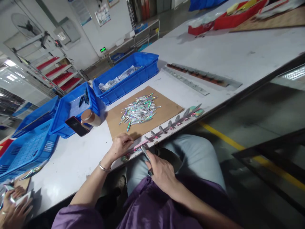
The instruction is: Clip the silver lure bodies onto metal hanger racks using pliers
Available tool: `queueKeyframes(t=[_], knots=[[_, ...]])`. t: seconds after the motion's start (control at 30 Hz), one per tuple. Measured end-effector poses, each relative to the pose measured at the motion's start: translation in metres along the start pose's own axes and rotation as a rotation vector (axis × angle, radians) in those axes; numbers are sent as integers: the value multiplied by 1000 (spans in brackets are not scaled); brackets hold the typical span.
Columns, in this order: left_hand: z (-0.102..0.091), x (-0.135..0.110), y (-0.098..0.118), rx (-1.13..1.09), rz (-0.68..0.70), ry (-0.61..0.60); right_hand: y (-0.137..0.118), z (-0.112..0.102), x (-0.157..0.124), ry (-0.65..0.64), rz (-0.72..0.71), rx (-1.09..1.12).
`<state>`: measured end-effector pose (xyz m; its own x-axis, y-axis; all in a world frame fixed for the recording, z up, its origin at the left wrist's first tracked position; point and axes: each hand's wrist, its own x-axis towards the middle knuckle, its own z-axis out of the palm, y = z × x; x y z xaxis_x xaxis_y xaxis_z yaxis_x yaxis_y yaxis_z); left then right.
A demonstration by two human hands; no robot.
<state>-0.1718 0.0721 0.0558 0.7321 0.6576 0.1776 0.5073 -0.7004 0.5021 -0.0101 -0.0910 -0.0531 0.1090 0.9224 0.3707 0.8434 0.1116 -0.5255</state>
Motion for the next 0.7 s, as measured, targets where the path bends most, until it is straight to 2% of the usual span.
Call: queueKeyframes(t=[0.1,0.17,0.3,0.37,0.53,0.7], knots=[[-2,-10,15,29,-6,-30,8,-9,-7,0,48,217],[-1,-17,21,57,-10,-63,13,-19,-11,-51,51,307],[8,-27,25,97,-25,-94,15,-38,-8,-249,-62,185],[13,-31,23,96,-29,-65,12,-41,-1,-296,-104,86],[15,-45,15,93,-35,105,5,-28,19,-295,-168,-26],[16,-58,10,113,-66,197,8,-3,33,-247,-176,-125]])
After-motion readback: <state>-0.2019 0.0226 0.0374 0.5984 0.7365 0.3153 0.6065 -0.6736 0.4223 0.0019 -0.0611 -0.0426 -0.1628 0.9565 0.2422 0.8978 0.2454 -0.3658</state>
